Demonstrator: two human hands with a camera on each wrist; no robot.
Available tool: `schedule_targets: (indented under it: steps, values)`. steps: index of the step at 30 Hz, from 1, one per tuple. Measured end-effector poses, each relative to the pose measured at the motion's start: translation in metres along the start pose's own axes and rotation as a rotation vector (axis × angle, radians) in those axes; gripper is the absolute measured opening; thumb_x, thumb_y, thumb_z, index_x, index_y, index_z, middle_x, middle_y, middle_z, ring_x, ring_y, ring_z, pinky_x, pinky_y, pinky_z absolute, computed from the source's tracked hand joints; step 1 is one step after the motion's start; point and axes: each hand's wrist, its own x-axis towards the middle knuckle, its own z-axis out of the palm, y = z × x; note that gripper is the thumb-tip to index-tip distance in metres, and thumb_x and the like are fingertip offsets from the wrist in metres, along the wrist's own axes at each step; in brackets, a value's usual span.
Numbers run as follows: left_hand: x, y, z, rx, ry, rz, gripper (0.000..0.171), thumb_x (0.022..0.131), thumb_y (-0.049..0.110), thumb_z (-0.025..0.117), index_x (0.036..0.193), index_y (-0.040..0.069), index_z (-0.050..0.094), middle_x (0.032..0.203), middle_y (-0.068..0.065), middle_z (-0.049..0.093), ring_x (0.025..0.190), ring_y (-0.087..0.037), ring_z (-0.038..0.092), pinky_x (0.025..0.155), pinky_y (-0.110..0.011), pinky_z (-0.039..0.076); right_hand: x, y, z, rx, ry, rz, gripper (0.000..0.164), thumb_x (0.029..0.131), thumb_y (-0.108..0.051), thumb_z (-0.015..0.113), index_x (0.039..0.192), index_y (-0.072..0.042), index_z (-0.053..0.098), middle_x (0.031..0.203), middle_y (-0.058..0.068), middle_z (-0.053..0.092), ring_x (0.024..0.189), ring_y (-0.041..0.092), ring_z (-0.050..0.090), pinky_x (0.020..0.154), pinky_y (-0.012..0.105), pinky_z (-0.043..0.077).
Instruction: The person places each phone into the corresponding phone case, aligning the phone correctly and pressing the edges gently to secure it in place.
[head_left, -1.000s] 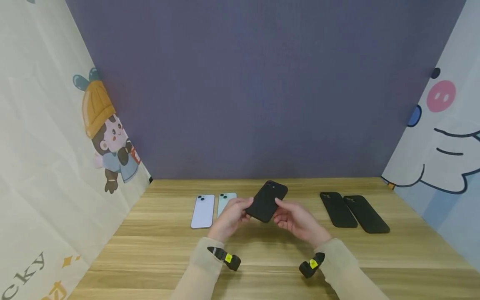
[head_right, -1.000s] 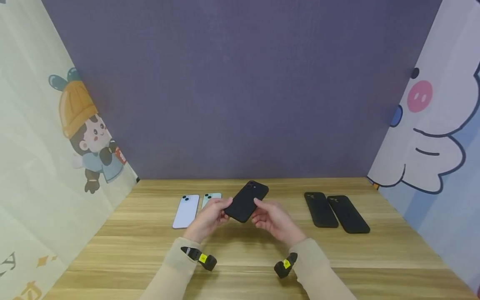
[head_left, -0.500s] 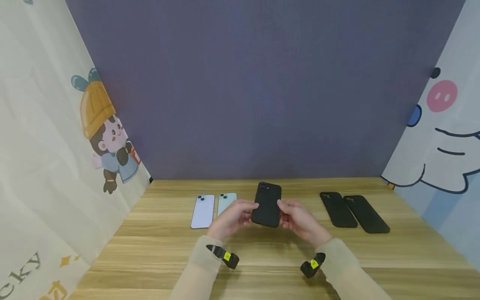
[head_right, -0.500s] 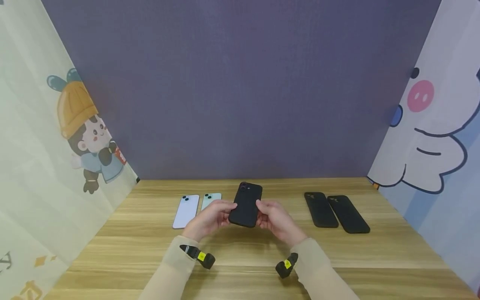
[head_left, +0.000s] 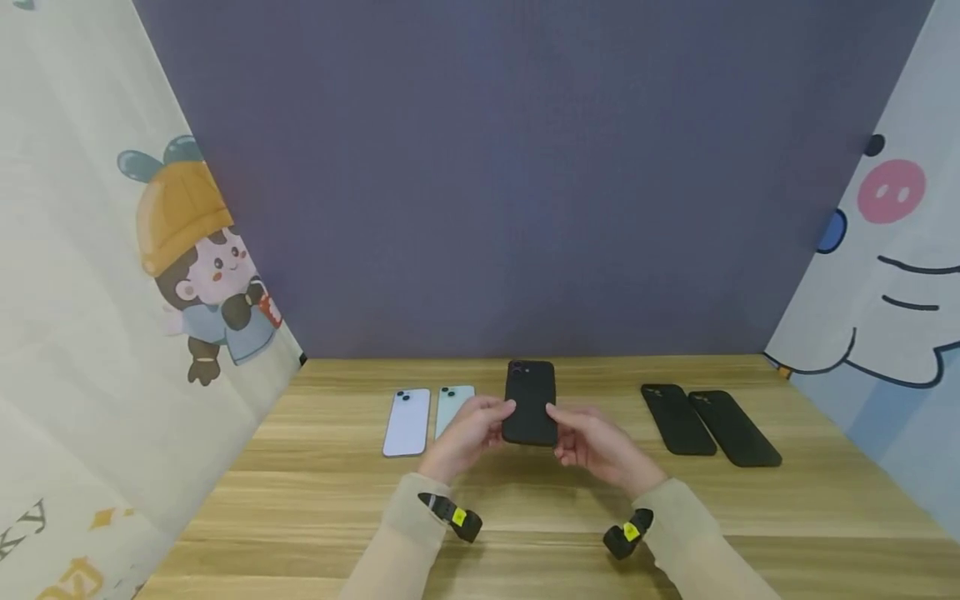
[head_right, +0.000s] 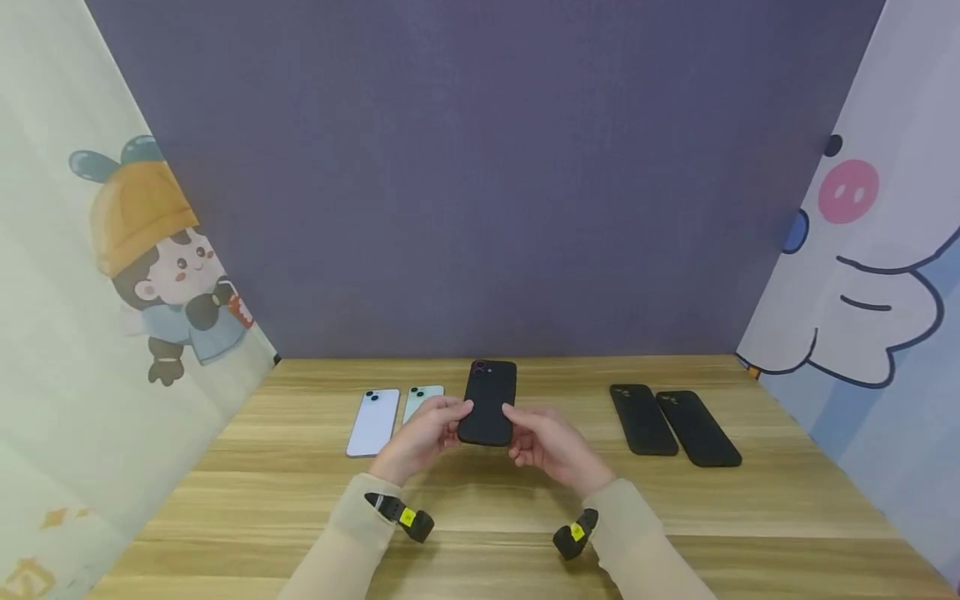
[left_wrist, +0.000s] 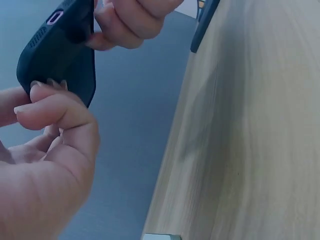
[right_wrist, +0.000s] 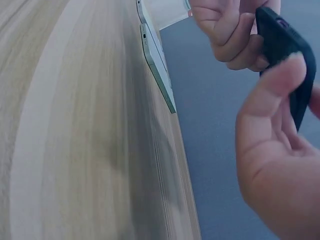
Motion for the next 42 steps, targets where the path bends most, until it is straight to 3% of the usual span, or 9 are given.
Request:
schedule_targets:
  steps: [4, 7, 13, 18, 20, 25, 27, 35, 42]
  values:
    - [0.0, -0.001, 0.001, -0.002, 0.06, 0.008, 0.027, 0.103, 0.02, 0.058, 0.08, 0.007, 0.063, 0.069, 0.002, 0.053, 0.06, -0.012, 0.048, 0.061, -0.026, 0.04, -0.002, 0.0, -0.001, -0.02, -0.104, 0.028, 0.03, 0.107, -0.027, 0.054, 0.084, -0.012, 0.067, 0.074, 0.0, 0.069, 0.06, 0.007, 0.062, 0.058, 0.022, 0.054]
    - [0.0, -0.002, 0.0, -0.005, 0.069, 0.001, 0.028, 0.104, 0.02, 0.058, 0.078, 0.009, 0.061, 0.068, 0.002, 0.052, 0.06, -0.012, 0.047, 0.061, -0.026, 0.04, -0.003, 0.002, -0.003, -0.058, -0.138, 0.018, 0.028, 0.107, -0.025, 0.054, 0.084, -0.012, 0.062, 0.075, -0.002, 0.068, 0.06, 0.005, 0.06, 0.057, 0.021, 0.054]
    - [0.001, -0.001, -0.001, -0.037, 0.058, -0.02, 0.023, 0.103, 0.019, 0.058, 0.086, 0.005, 0.066, 0.074, 0.001, 0.057, 0.065, -0.012, 0.049, 0.064, -0.026, 0.042, -0.002, 0.003, -0.004, -0.126, -0.126, -0.006, 0.026, 0.107, -0.025, 0.054, 0.086, -0.01, 0.06, 0.073, -0.004, 0.066, 0.059, 0.004, 0.057, 0.055, 0.018, 0.051]
    - [0.003, 0.001, 0.001, 0.012, 0.084, -0.043, 0.022, 0.101, 0.018, 0.06, 0.086, 0.002, 0.065, 0.071, 0.0, 0.056, 0.063, -0.011, 0.051, 0.062, -0.025, 0.044, -0.003, 0.003, -0.003, -0.155, -0.107, -0.008, 0.026, 0.106, -0.024, 0.056, 0.085, -0.008, 0.058, 0.073, -0.003, 0.065, 0.058, 0.004, 0.056, 0.054, 0.019, 0.05]
    - [0.002, 0.004, 0.004, 0.131, 0.145, -0.043, 0.023, 0.099, 0.019, 0.063, 0.084, 0.002, 0.064, 0.067, 0.0, 0.054, 0.059, -0.012, 0.049, 0.057, -0.025, 0.042, -0.004, 0.004, -0.001, -0.174, -0.095, -0.006, 0.026, 0.106, -0.024, 0.056, 0.085, -0.008, 0.058, 0.073, -0.003, 0.064, 0.059, 0.005, 0.056, 0.054, 0.019, 0.05]
    - [-0.001, 0.018, 0.017, 0.611, 0.33, -0.013, 0.033, 0.094, 0.032, 0.069, 0.075, 0.006, 0.065, 0.064, -0.001, 0.055, 0.055, -0.015, 0.047, 0.05, -0.029, 0.038, -0.003, 0.006, 0.0, -0.213, -0.08, -0.005, 0.027, 0.106, -0.023, 0.056, 0.084, -0.008, 0.057, 0.075, -0.001, 0.063, 0.06, 0.006, 0.055, 0.055, 0.02, 0.049]
    - [-0.001, 0.022, 0.023, 0.726, 0.373, -0.002, 0.037, 0.092, 0.038, 0.072, 0.075, 0.006, 0.064, 0.066, -0.002, 0.057, 0.057, -0.016, 0.048, 0.05, -0.029, 0.039, -0.003, 0.007, 0.0, -0.222, -0.084, -0.006, 0.028, 0.106, -0.024, 0.056, 0.084, -0.007, 0.057, 0.075, 0.0, 0.062, 0.06, 0.007, 0.055, 0.055, 0.02, 0.05]
    - [-0.002, 0.035, 0.043, 0.973, 0.397, -0.001, 0.059, 0.082, 0.057, 0.075, 0.094, 0.0, 0.069, 0.075, -0.007, 0.063, 0.058, -0.019, 0.057, 0.049, -0.031, 0.045, -0.004, 0.005, 0.003, -0.306, -0.086, -0.008, 0.029, 0.105, -0.027, 0.059, 0.085, -0.006, 0.059, 0.076, 0.002, 0.061, 0.06, 0.01, 0.055, 0.055, 0.023, 0.05]
    - [0.0, 0.037, 0.052, 1.119, 0.376, -0.095, 0.072, 0.081, 0.068, 0.071, 0.101, -0.001, 0.072, 0.074, -0.009, 0.062, 0.055, -0.02, 0.056, 0.046, -0.031, 0.045, -0.006, 0.006, 0.008, -0.358, -0.087, -0.014, 0.028, 0.105, -0.023, 0.059, 0.084, -0.004, 0.057, 0.076, 0.005, 0.062, 0.059, 0.011, 0.056, 0.054, 0.024, 0.052]
